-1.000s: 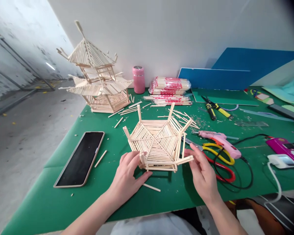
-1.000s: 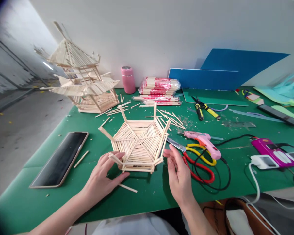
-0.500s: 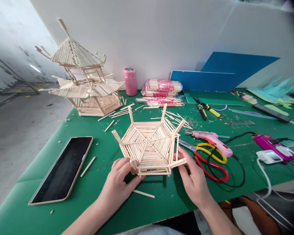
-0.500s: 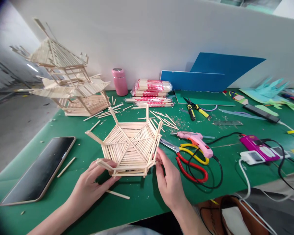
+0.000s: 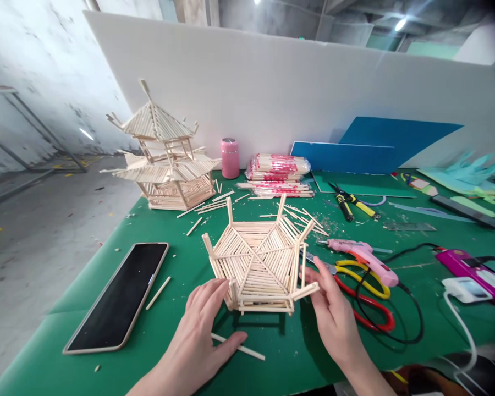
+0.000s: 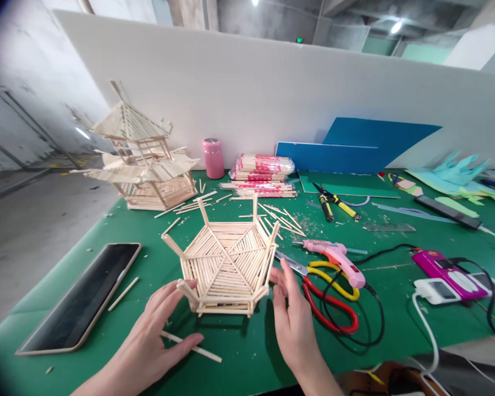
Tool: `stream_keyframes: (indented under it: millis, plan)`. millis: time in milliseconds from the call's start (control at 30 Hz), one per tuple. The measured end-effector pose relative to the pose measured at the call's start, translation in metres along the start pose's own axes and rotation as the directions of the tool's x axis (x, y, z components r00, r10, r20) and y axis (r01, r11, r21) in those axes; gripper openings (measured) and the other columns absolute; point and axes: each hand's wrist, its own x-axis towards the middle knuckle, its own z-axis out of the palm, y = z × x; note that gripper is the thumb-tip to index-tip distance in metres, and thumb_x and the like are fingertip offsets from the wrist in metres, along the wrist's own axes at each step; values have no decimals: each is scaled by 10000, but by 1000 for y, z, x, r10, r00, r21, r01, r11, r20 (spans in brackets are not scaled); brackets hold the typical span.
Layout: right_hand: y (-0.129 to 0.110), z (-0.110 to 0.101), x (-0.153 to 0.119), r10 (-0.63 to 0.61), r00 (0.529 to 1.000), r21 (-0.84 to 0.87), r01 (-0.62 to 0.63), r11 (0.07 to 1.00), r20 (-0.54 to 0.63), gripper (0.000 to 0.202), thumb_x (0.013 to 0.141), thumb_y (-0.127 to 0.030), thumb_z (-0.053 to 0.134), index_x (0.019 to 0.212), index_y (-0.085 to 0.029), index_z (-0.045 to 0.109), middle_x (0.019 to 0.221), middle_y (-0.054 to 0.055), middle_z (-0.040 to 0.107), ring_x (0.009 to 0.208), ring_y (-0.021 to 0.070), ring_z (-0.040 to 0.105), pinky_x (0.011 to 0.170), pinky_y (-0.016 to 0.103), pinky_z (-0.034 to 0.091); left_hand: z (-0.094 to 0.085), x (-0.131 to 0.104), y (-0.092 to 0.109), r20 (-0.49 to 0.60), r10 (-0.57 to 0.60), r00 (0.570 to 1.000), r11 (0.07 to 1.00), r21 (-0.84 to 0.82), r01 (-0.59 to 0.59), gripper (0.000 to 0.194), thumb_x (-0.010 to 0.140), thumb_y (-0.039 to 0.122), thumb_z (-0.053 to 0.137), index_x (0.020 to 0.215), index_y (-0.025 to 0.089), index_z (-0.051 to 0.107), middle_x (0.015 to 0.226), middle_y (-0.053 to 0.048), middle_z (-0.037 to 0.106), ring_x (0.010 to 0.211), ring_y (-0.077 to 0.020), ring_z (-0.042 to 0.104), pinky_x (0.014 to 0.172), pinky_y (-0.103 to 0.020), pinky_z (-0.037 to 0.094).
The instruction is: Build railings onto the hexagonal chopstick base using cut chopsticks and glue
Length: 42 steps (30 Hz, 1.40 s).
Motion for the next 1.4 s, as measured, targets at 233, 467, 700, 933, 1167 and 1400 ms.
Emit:
stream_keyframes:
  millis: [233,467,700,933,1167,1400]
  plan:
    - [-11,3,16,141,984,324,-169,931,108,520,833,-406,492,1298,-201,382,1273,121,519,1156,242,493,956,408,400,-13,-10,8,76,61,995,996,57,-65,498,758,170,506,1237,195,371,1198,-136,554,1118,-260,517,905,-423,454]
    - [-6,9,45,138,974,418,-202,886,178,556,811,-435,513,1293,-186,387,1244,135,541,1109,243,532,910,415,432,2,-15,22,25,91,996,994,53,-92,510,748,205,506,1239,199,366,1147,-145,586,1074,-290,537,885,-478,436]
    - [-15,10,86,156,937,433,-286,855,311,471,806,-478,481,1183,-200,527,1039,107,668,947,233,628,765,370,510,19,-11,40,40,76,996,996,44,-77,499,731,195,516,1214,177,391,1117,-144,596,1059,-314,520,849,-519,420]
    - [-25,15,123,177,907,364,-324,873,382,355,808,-421,485,983,-148,630,851,136,709,779,238,675,678,392,533,29,9,57,32,90,995,996,0,-91,485,703,199,533,1174,140,433,1074,-154,614,1016,-315,545,788,-484,480]
    - [-34,-24,121,123,987,202,-143,969,106,309,791,-374,526,994,-154,604,1012,121,658,942,221,619,859,390,453,32,-1,50,35,123,992,988,85,-125,561,755,186,518,1282,110,343,1180,-155,570,1136,-273,487,874,-390,476]
    - [16,-87,26,-173,984,-534,127,836,-38,292,812,-362,481,1042,-212,581,1096,92,595,974,245,578,833,404,473,38,-15,20,66,353,933,866,356,-352,623,827,425,415,1333,71,326,1277,-130,513,1164,-283,463,858,-360,455]
